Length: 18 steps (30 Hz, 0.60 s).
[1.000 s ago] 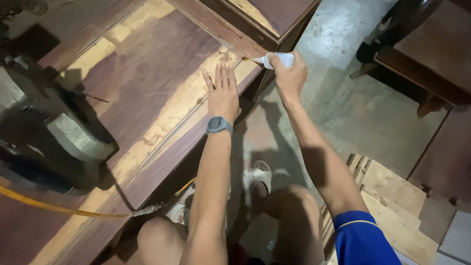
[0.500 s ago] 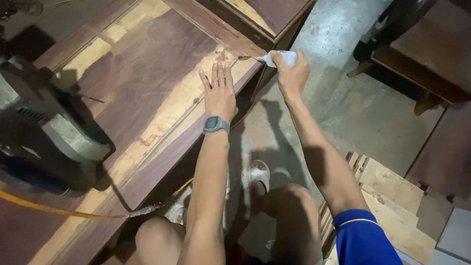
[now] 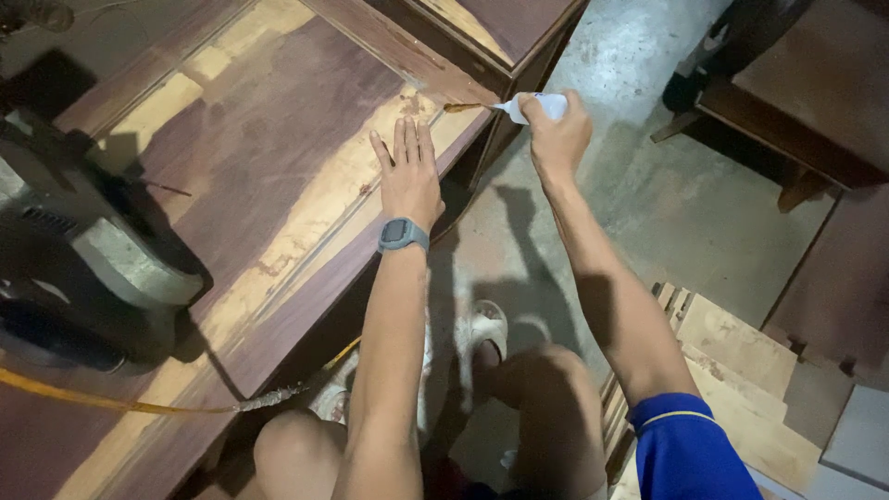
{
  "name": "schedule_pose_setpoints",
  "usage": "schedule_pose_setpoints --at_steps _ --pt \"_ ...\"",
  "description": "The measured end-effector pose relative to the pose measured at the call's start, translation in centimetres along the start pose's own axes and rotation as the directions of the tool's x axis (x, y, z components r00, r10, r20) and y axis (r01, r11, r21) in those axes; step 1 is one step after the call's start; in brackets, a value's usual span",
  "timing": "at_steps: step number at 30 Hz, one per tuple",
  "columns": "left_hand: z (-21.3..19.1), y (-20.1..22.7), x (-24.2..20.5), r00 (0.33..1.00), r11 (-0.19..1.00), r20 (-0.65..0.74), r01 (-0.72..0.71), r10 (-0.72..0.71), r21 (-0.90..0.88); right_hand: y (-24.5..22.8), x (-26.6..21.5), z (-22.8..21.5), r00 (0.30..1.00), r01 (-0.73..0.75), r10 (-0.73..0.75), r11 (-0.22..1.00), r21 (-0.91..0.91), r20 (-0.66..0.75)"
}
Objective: Applying wood glue to the edges of a wooden frame and using a belt sander to smooth the surface.
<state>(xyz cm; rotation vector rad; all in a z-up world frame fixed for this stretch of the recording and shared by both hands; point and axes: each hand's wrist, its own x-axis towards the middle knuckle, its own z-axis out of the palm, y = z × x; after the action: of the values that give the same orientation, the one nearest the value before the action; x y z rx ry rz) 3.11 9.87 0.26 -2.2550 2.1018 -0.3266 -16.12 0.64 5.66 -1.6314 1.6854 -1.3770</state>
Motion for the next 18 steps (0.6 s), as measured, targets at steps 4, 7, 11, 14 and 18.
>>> schedule_pose_setpoints --at_steps 4,7,11,14,18 --pt "0.1 0.0 0.0 0.999 1.000 -0.032 0.003 -0.004 -0.031 -0.5 0.0 -0.5 1.000 -0.020 0.020 1.000 0.015 -0.007" --pt "-0.1 0.0 0.0 1.000 1.000 -0.006 0.003 -0.003 -0.029 -0.5 0.0 -0.8 0.999 -0.049 0.049 0.998 0.049 0.004" --pt "-0.5 0.0 -0.1 1.000 1.000 0.002 -0.004 0.004 -0.025 -0.3 0.0 -1.2 0.999 -0.046 0.046 0.999 0.016 -0.007" --pt "-0.5 -0.1 -0.1 1.000 1.000 0.004 -0.007 0.007 -0.022 -0.4 0.0 -1.4 0.998 -0.061 0.062 0.998 0.014 -0.015" --pt "-0.6 -0.1 -0.1 1.000 1.000 0.000 -0.008 0.008 -0.023 0.0 0.3 -1.6 0.997 -0.068 0.068 0.998 0.015 -0.030"
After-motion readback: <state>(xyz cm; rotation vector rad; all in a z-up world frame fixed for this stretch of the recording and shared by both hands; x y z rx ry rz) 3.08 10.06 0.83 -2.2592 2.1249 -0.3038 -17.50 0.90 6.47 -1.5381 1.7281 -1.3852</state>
